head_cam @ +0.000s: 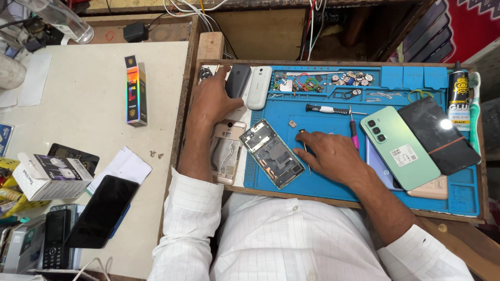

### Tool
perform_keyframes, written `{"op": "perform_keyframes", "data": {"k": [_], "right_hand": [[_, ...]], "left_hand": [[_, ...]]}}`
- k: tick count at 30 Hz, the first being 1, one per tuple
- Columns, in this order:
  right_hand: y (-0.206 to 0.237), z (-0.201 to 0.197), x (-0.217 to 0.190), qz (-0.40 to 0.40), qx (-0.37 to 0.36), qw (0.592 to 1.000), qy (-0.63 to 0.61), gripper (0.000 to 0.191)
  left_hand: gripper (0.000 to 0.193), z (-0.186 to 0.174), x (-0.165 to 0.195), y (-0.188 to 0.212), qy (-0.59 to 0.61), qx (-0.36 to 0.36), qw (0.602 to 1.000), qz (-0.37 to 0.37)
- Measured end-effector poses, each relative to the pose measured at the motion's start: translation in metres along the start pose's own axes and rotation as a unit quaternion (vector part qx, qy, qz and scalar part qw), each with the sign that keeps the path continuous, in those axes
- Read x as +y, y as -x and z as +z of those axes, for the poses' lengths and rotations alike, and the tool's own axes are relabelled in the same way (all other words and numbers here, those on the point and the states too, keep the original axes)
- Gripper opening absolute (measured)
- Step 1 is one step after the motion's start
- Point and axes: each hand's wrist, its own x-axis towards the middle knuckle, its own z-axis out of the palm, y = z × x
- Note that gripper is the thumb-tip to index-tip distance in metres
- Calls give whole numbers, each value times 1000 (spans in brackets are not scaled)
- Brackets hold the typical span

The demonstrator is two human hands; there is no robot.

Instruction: The person repairs mobile phones at a workbench, using screwdrivers to unscrew and open a smartphone and a feature phone, removing the back covers and working on the internal boards. They handle the disassembled phones, reposition them on the blue mat, and continue working on the internal components with the screwdrivers.

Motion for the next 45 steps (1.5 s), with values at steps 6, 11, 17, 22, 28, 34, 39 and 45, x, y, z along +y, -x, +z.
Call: {"op": "perform_keyframes", "data": {"k": [6,11,17,22,28,34,39,45], "right_hand": [[0,2,1,0,3,1000,11,32],[-2,2,1,10,-7,1000,16,33],[-3,1,1,12,-12,1000,13,34],[-3,2,2,4,-7,1000,17,34],[-1,2,5,7,-15,1000,3,33],[-2,-2,3,12,-27,1000,4,32],[-3,-3,1,0,-8,1000,3,32],[-2,-2,0,-20,61,998,9,27]], "left_hand": [[59,2,-25,-1,221,36,973,-49],[44,4,-32,2,203,66,977,-21],[47,-5,-18,5,222,73,972,-30],[36,-10,-4,17,93,177,980,13],[20,13,13,21,-1,115,991,70],[22,30,34,22,-67,76,991,88],[66,43,48,17,-89,43,993,57],[38,40,40,16,1,27,999,16]]}}
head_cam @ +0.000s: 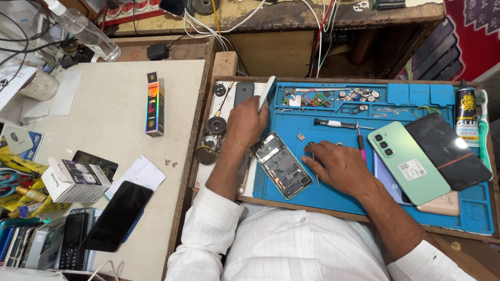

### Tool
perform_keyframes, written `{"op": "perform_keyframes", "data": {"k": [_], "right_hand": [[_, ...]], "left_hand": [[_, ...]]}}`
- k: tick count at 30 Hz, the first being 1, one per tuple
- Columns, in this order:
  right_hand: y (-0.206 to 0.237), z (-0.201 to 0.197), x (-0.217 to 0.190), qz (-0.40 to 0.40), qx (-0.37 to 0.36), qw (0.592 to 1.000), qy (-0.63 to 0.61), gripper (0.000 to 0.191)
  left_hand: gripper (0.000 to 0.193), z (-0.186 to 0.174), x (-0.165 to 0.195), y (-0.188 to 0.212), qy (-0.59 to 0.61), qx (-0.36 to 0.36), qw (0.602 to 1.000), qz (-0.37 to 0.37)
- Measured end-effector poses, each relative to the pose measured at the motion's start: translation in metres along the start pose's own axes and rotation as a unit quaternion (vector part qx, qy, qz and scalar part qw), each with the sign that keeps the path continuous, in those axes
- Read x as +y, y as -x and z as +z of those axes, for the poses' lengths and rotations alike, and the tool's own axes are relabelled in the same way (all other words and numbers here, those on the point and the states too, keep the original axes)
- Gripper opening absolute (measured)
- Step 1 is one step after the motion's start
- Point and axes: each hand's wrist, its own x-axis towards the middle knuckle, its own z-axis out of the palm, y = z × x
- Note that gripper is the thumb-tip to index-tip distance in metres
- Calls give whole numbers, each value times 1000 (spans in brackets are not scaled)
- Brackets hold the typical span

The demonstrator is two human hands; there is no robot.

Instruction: The person repairs mobile phones at a workbench, using screwdrivers to unscrew and open a smartphone and a feature phone, removing the back covers and working on the internal boards. They handle the disassembled phones, reposition them on the blue mat, and continue working on the internal components with the screwdrivers.

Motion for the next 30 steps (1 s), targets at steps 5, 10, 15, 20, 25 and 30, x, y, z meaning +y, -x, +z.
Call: {"op": "perform_keyframes", "data": {"k": [5,10,15,20,25,30], "right_hand": [[-1,-5,-3,40,107,986,-125,33],[6,-11,6,80,171,857,-479,46],[15,-4,16,24,183,844,-504,38],[15,-3,17,-10,234,903,-361,30],[15,-3,13,7,246,927,-282,25],[13,-2,11,-11,192,928,-320,18]], "left_hand": [[35,-1,13,23,487,-91,869,20],[33,21,39,55,628,-198,746,102],[33,45,40,66,635,-248,725,98],[48,53,42,69,641,-161,744,96],[84,53,50,78,502,-136,830,201],[81,51,50,78,546,-163,799,191]]}}
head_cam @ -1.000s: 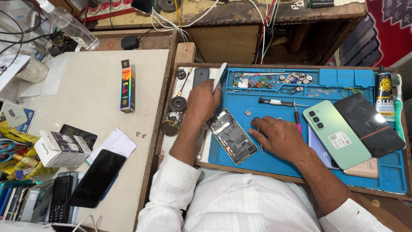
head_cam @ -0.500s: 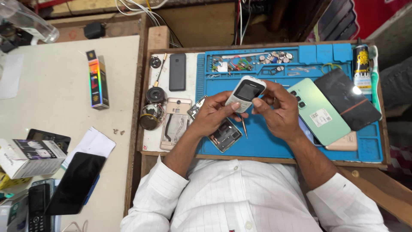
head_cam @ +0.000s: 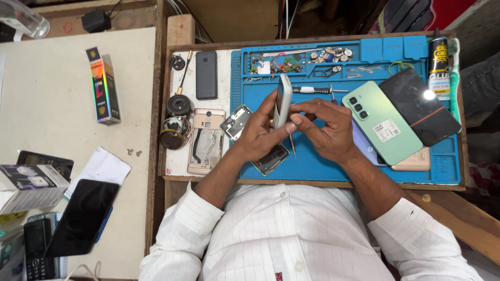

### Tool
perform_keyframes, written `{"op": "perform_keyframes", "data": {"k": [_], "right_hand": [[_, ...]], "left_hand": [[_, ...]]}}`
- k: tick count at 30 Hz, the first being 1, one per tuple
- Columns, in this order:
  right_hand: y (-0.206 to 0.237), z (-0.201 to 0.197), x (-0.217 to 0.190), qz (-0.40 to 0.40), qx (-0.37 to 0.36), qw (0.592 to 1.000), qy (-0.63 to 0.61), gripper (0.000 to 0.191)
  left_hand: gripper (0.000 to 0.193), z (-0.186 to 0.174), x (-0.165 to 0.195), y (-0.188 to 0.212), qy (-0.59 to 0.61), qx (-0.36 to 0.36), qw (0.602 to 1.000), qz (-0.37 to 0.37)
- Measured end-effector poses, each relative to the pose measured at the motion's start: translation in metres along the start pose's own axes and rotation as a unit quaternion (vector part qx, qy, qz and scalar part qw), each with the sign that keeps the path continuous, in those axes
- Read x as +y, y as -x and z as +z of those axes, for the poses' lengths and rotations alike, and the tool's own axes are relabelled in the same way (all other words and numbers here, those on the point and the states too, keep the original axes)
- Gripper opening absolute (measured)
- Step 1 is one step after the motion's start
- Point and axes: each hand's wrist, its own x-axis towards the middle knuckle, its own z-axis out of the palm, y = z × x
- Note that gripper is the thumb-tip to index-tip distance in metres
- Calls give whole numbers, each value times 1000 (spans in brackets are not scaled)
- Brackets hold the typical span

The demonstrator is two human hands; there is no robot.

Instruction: The person repairs mobile phones at a workbench, using screwdrivers to unscrew and open a smartphone and a feature phone, removing the back covers and working on the internal boards. They handle the disassembled phones, reposition them on the blue mat, and continue working on the internal components with the screwdrivers.

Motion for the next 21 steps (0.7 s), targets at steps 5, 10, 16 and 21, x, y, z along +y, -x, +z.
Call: {"op": "perform_keyframes", "data": {"k": [5,10,16,21], "right_hand": [[-2,4,-7,-15,-42,999,30,20],[-5,10,-11,-67,-86,993,42,33],[-4,14,-9,-73,-85,991,73,34],[-4,12,-6,-79,-83,990,84,35]], "left_hand": [[65,-9,1,-3,220,31,969,-112],[57,-15,-5,-7,229,87,960,-134],[60,-12,-10,-6,197,98,964,-151],[59,-13,-8,-8,187,94,965,-159]]}}
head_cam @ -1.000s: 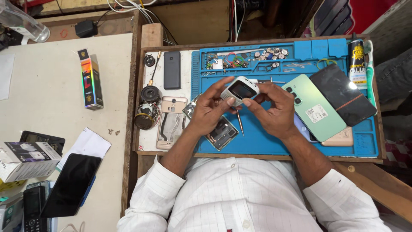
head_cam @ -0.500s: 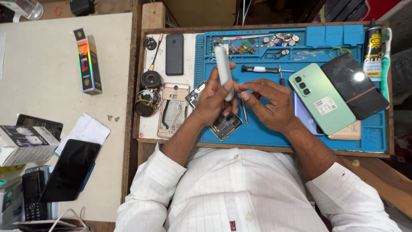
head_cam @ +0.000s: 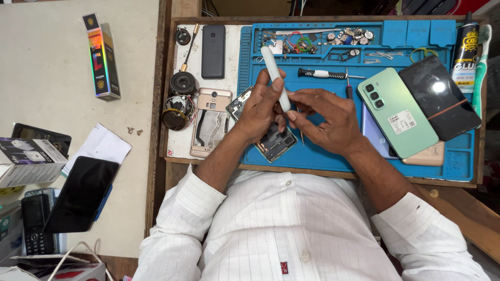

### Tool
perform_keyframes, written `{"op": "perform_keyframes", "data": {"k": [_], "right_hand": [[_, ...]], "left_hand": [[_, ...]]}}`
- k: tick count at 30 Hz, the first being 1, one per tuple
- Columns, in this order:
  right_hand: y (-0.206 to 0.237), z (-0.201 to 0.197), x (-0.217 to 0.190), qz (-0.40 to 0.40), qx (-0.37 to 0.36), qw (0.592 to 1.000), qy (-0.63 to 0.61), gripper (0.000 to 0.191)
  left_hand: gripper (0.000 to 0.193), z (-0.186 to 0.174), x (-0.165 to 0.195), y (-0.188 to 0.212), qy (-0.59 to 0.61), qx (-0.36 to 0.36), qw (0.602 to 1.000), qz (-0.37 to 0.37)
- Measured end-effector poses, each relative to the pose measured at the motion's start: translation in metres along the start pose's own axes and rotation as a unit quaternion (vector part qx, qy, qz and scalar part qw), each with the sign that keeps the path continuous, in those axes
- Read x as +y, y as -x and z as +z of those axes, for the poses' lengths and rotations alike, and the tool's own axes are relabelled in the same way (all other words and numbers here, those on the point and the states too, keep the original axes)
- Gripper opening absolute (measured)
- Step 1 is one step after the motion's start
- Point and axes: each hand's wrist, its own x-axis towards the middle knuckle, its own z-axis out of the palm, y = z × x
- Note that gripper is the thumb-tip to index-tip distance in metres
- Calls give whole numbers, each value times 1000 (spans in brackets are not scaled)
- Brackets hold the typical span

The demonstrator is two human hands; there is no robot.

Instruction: The person repairs mobile phones at a workbench, using screwdrivers to unscrew and open a smartphone and a feature phone, removing the back covers and working on the internal boards. They handle the disassembled phones, reposition them on the blue mat, and continue working on the internal components with the screwdrivers.

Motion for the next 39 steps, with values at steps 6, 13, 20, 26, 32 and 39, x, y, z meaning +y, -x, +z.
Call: {"op": "perform_keyframes", "data": {"k": [6,13,20,26,32,39], "right_hand": [[0,1,0,-21,5,998,65,30],[-3,3,0,-52,13,993,105,35],[-2,3,1,-74,18,982,172,34],[-5,-3,-1,-111,1,968,225,35],[-12,-12,-3,-130,-12,974,187,43],[-10,-12,0,-128,-17,974,184,46]], "left_hand": [[67,-5,3,-1,85,1,995,-61],[84,-5,10,0,142,-20,988,-66],[88,3,14,2,63,4,995,-78],[86,0,9,-4,64,34,995,-73],[76,0,11,-8,41,49,997,-41],[81,3,10,-7,-5,33,999,-23]]}}
